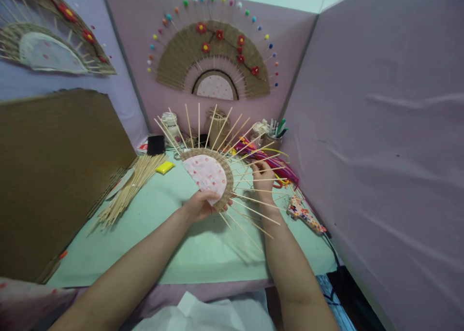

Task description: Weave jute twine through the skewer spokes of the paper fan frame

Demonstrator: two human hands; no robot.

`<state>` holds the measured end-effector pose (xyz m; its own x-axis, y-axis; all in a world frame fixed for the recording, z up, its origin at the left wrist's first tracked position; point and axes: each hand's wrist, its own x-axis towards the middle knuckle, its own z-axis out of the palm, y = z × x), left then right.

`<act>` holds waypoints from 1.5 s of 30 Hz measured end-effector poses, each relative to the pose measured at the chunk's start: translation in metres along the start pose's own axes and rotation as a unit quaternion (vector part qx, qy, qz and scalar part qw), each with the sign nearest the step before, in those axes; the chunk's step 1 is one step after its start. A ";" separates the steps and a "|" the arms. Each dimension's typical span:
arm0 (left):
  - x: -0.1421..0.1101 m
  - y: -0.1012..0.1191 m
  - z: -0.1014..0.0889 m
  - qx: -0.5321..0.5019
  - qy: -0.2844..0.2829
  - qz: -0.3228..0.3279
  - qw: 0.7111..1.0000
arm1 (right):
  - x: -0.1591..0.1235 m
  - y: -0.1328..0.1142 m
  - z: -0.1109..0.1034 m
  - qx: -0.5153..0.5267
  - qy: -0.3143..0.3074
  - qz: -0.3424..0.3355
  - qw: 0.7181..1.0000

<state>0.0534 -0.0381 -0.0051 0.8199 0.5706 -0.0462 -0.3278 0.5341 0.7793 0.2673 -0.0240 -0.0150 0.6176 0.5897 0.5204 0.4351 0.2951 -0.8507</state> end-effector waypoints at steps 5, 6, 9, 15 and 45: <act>0.000 -0.001 0.002 -0.019 0.016 -0.019 1.000 | -0.002 -0.003 0.002 0.018 0.001 0.014 1.000; 0.000 -0.001 0.002 -0.017 0.009 -0.022 1.000 | -0.003 -0.004 0.003 0.018 0.001 0.014 1.000; -0.001 -0.004 0.003 -0.012 -0.009 -0.020 1.000 | -0.004 -0.006 0.004 0.021 0.009 0.012 1.000; -0.002 -0.003 0.007 -0.016 -0.006 -0.010 1.000 | -0.004 -0.011 0.000 0.015 0.025 -0.010 1.000; 0.006 0.017 -0.009 -0.133 0.147 0.063 0.978 | 0.011 -0.034 -0.035 0.258 -0.030 0.044 0.965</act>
<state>0.0485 -0.0198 0.0021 0.6080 0.7757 -0.1689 -0.5598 0.5697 0.6017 0.2821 -0.0534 0.0221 0.5922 0.6668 0.4524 -0.0099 0.5674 -0.8234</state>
